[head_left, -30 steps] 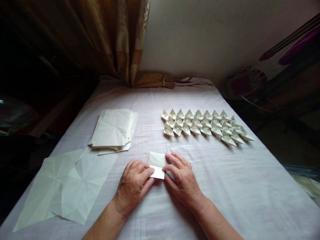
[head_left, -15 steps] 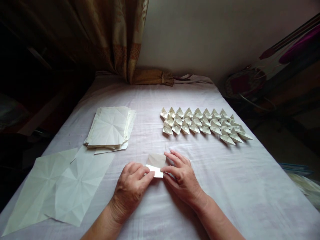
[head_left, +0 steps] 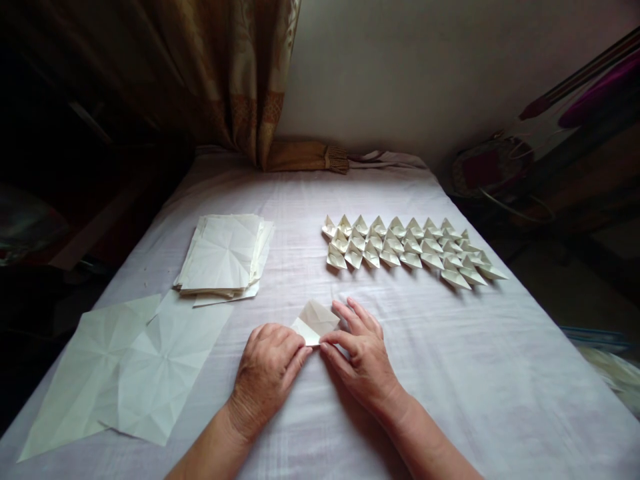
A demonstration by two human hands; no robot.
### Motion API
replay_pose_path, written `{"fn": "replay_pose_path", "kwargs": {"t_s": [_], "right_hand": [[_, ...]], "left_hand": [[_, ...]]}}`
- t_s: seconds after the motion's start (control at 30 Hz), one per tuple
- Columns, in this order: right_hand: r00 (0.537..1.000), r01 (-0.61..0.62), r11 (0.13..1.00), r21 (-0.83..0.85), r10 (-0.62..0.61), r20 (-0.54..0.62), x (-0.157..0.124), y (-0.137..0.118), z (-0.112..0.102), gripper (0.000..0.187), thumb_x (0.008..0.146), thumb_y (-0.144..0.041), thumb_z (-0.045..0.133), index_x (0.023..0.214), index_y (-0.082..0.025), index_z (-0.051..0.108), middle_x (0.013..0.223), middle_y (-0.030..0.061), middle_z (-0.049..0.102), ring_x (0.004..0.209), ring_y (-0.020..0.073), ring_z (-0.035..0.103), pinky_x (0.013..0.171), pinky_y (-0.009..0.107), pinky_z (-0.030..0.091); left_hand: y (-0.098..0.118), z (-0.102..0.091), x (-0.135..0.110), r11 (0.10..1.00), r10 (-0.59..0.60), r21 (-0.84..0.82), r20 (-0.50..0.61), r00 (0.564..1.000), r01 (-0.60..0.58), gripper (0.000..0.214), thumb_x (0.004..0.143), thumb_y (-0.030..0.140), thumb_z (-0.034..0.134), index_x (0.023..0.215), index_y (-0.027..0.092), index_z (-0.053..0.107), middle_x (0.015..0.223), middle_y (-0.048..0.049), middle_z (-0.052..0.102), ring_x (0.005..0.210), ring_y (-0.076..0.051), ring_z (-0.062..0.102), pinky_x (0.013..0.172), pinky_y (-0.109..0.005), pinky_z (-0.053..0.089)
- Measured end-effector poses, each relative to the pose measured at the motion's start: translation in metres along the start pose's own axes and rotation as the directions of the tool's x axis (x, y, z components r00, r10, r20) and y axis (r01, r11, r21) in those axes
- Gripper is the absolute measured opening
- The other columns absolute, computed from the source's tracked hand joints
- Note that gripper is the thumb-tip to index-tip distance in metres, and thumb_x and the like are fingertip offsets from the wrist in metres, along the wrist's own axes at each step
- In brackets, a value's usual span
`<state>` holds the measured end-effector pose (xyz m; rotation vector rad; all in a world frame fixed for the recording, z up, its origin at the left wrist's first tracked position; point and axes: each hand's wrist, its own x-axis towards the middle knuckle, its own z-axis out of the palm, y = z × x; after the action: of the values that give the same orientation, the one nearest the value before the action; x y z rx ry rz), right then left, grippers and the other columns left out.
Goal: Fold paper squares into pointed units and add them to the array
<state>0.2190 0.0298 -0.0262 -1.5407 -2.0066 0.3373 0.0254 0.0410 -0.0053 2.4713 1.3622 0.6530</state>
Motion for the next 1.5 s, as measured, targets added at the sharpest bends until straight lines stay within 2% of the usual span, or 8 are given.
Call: {"fn": "replay_pose_path", "kwargs": {"t_s": [0.2,0.4,0.57,0.87,1.07,1.2,1.3,1.5], "right_hand": [[0.999,-0.047,0.999,-0.008,0.047,0.011,0.002,-0.003,-0.002,0.009,0.084,-0.025,0.062,0.081,-0.025,0.071,0.133,0.009,0.06,0.133,0.0323,0.042,0.104,0.056,0.032],[0.996,-0.085,0.996,0.003,0.084,0.035,0.004,-0.005,-0.002,0.01,0.084,-0.023,0.061,0.079,-0.023,0.069,0.134,0.0082,0.059,0.134,0.0309,0.041,0.106,0.054,0.031],[0.994,-0.11,0.994,-0.002,0.11,0.007,0.006,-0.009,-0.003,0.011,0.084,-0.023,0.059,0.076,-0.022,0.065,0.13,0.0086,0.062,0.132,0.0302,0.043,0.106,0.053,0.031],[0.994,-0.111,0.994,-0.011,0.111,-0.025,0.007,-0.011,-0.002,0.009,0.083,-0.021,0.059,0.075,-0.022,0.062,0.128,0.0085,0.063,0.13,0.0305,0.044,0.105,0.053,0.031],[0.992,-0.126,0.992,0.018,0.125,0.032,0.007,-0.009,-0.004,0.005,0.078,-0.018,0.061,0.078,-0.022,0.064,0.132,0.0082,0.061,0.132,0.0309,0.042,0.106,0.053,0.03],[0.991,-0.132,0.991,0.024,0.131,0.041,0.007,-0.009,-0.005,0.009,0.074,-0.017,0.063,0.082,-0.022,0.064,0.133,0.0089,0.06,0.133,0.0313,0.042,0.106,0.054,0.03],[0.99,-0.14,0.99,0.018,0.139,0.013,0.008,-0.011,-0.004,0.003,0.078,-0.025,0.064,0.079,-0.022,0.063,0.131,0.0098,0.061,0.131,0.0318,0.043,0.106,0.054,0.03],[0.99,-0.14,0.99,-0.025,0.14,-0.022,0.01,-0.017,0.0,0.012,0.085,-0.027,0.06,0.074,-0.022,0.06,0.128,0.0089,0.062,0.13,0.0303,0.044,0.105,0.051,0.029]], "left_hand": [[0.0,0.005,0.005,0.992,-0.069,0.101,-0.011,0.998,0.069,0.021,0.095,0.03,0.051,0.079,0.022,0.06,0.077,-0.0019,0.063,0.08,-0.021,0.052,0.08,-0.036,0.035],[0.003,0.007,0.011,0.974,-0.087,0.212,-0.002,0.996,0.086,0.022,0.094,0.029,0.053,0.075,0.021,0.058,0.074,-0.0016,0.061,0.078,-0.022,0.051,0.079,-0.037,0.033],[0.004,0.006,0.015,0.961,-0.072,0.267,-0.003,0.997,0.07,0.024,0.095,0.029,0.052,0.073,0.021,0.058,0.071,-0.0019,0.061,0.075,-0.021,0.05,0.077,-0.036,0.033],[0.006,0.005,0.019,0.955,-0.1,0.283,0.02,0.995,0.091,0.022,0.092,0.029,0.056,0.072,0.021,0.057,0.072,-0.0023,0.062,0.075,-0.022,0.051,0.074,-0.036,0.032],[0.004,0.004,0.022,0.962,-0.123,0.254,0.071,0.99,0.101,0.022,0.091,0.031,0.059,0.072,0.021,0.057,0.073,-0.0012,0.062,0.075,-0.021,0.052,0.075,-0.035,0.033],[0.004,0.004,0.021,0.961,-0.122,0.258,0.075,0.99,0.099,0.021,0.091,0.031,0.059,0.072,0.02,0.057,0.072,-0.0011,0.062,0.075,-0.021,0.052,0.075,-0.036,0.033],[0.004,0.004,0.022,0.961,-0.117,0.261,0.074,0.99,0.095,0.022,0.091,0.031,0.06,0.072,0.021,0.057,0.072,-0.0013,0.062,0.075,-0.022,0.053,0.074,-0.036,0.033],[0.003,0.004,0.024,0.964,-0.13,0.244,0.075,0.989,0.109,0.022,0.09,0.032,0.061,0.071,0.021,0.058,0.072,-0.0013,0.063,0.074,-0.021,0.054,0.074,-0.036,0.033]]}}
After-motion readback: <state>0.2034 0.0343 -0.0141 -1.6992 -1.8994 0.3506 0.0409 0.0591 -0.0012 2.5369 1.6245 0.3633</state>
